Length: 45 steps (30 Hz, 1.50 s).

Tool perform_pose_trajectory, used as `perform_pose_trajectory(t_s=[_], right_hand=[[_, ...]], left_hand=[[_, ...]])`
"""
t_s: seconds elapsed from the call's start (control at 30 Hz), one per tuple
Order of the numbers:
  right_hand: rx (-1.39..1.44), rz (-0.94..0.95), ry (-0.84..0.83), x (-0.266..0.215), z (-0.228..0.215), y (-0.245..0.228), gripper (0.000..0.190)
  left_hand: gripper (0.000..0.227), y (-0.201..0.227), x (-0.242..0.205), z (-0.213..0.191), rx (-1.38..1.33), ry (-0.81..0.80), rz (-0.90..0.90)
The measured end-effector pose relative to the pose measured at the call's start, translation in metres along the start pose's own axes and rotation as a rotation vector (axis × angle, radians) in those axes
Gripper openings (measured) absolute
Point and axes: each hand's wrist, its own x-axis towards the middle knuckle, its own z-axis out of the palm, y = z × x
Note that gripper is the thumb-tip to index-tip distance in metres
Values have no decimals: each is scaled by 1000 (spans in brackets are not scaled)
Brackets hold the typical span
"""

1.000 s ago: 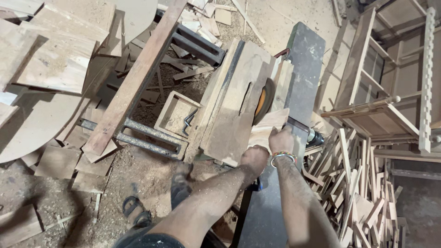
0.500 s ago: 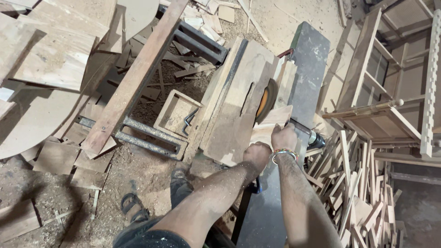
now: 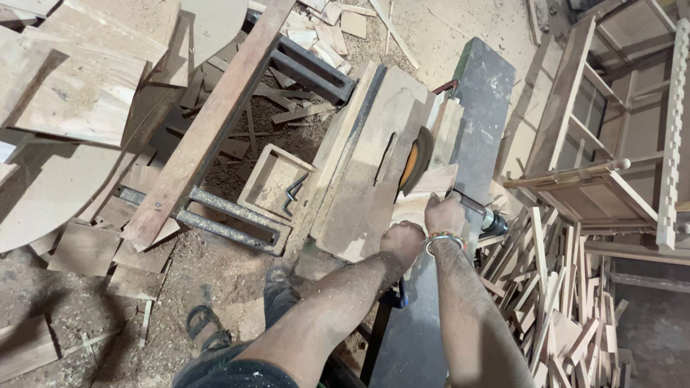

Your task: The person cuts small rectangular wood pieces using a table saw, then picks up and looks at the pieces.

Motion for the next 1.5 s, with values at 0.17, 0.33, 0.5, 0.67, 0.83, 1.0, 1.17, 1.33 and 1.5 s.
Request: perform_pose_trajectory(t_s=[0.17, 0.33, 0.5, 0.67, 0.83, 1.0, 1.17, 1.33, 1.5], right_hand=[[9, -4, -6, 5, 1, -1, 47], [33, 6, 13, 7, 3, -1, 44], [30, -40, 43, 13, 8, 3, 45], [25, -55, 53, 18, 13, 6, 45], [26, -33, 49, 21, 13, 4, 47], [44, -47, 50, 23, 10, 3, 47], [31, -48, 43, 25, 11, 3, 46], [31, -60, 51, 28, 11, 1, 47], [37, -39, 42, 28, 8, -2, 46]], left_hand=[[18, 0, 3, 0, -97, 6, -39], [17, 0, 7, -2, -131, -16, -61], [16, 1, 9, -2, -95, -9, -32], [19, 0, 13, -3, -53, -25, -19], [18, 1, 14, -2, -1, 16, -13], [16, 1, 17, -2, 53, 12, 2], [13, 0, 20, -1, 13, -2, -15], [17, 0, 23, -1, 55, -2, 2], [12, 1, 24, 0, -27, 43, -40]])
